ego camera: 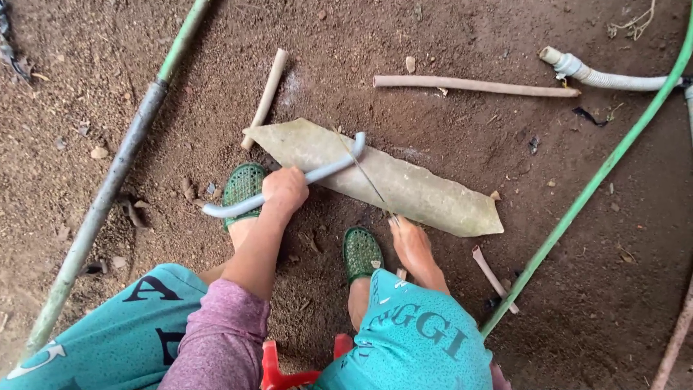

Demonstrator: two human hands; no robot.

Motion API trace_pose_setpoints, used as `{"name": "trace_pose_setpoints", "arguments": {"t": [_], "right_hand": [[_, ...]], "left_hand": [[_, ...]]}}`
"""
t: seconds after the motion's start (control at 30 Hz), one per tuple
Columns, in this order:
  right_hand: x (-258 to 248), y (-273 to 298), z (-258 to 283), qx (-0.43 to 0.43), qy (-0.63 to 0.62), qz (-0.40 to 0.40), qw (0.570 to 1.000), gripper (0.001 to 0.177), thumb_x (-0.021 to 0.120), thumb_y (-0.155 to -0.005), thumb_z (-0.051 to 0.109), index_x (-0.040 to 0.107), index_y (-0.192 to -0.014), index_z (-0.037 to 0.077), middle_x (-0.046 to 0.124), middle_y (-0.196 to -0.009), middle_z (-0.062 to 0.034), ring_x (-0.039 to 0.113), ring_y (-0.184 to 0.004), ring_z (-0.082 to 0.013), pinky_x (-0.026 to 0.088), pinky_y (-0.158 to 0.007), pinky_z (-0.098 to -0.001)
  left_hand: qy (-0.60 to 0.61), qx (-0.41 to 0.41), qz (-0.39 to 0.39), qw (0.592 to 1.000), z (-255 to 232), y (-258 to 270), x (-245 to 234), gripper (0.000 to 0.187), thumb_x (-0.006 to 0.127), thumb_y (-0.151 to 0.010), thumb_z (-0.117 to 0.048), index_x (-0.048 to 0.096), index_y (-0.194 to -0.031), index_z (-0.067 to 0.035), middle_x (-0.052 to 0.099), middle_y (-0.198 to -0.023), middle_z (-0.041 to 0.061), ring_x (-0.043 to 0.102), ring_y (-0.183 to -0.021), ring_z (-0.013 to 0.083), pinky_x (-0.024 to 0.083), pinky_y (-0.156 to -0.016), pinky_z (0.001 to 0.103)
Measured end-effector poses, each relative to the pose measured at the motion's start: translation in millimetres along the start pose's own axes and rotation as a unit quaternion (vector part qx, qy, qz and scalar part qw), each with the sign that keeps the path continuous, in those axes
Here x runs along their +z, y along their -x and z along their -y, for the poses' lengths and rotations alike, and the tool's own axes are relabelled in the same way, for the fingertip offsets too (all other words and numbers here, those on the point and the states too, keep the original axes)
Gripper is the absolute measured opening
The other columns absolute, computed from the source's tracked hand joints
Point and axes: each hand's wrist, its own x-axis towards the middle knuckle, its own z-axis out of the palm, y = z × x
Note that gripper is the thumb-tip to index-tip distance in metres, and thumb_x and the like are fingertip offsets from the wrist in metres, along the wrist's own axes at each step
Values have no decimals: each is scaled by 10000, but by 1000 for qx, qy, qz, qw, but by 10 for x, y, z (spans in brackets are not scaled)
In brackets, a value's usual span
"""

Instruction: Cutting a PVC pipe using a manual wire saw while seated on a stool.

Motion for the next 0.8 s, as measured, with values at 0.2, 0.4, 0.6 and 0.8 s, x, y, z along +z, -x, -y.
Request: {"name": "trace_pose_setpoints", "arguments": {"t": [0.2,0.4,0.6,0.8], "right_hand": [[496,-806,-95,-26,-66,-7,997,385,417,-1167,298,708,-1243,58,783,-1067,-248,776,-1017,-400,592,-949,-582],[175,-90,-233,-10,-18,-20,1000,396,446,-1149,349,656,-1064,24,755,-915,-299,771,-881,-467,581,-758,-603],[420,-706,8,-86,-52,-53,994,343,431,-1185,235,675,-997,84,663,-683,-125,644,-584,-225,573,-621,-392],[170,-73,-281,28,0,-4,1000,447,444,-1125,466,665,-1130,78,746,-917,-321,740,-942,-536,585,-822,-646]], "left_hand": [[21,9,-6,1000,8,30,9,371,754,-927,-385,839,-1098,-67,838,-1035,164,806,-1034,362,647,-853,479],[14,14,8,1000,-10,89,-38,400,749,-937,-417,837,-1125,-76,840,-1065,140,800,-1067,350,646,-868,465],[23,7,-6,1000,-19,145,-94,370,753,-942,-378,837,-1110,-60,839,-1036,160,805,-1041,358,646,-862,476],[9,-15,0,1000,-41,73,-63,353,713,-930,-353,839,-1136,-95,844,-1077,117,798,-1085,326,640,-876,484]]}}
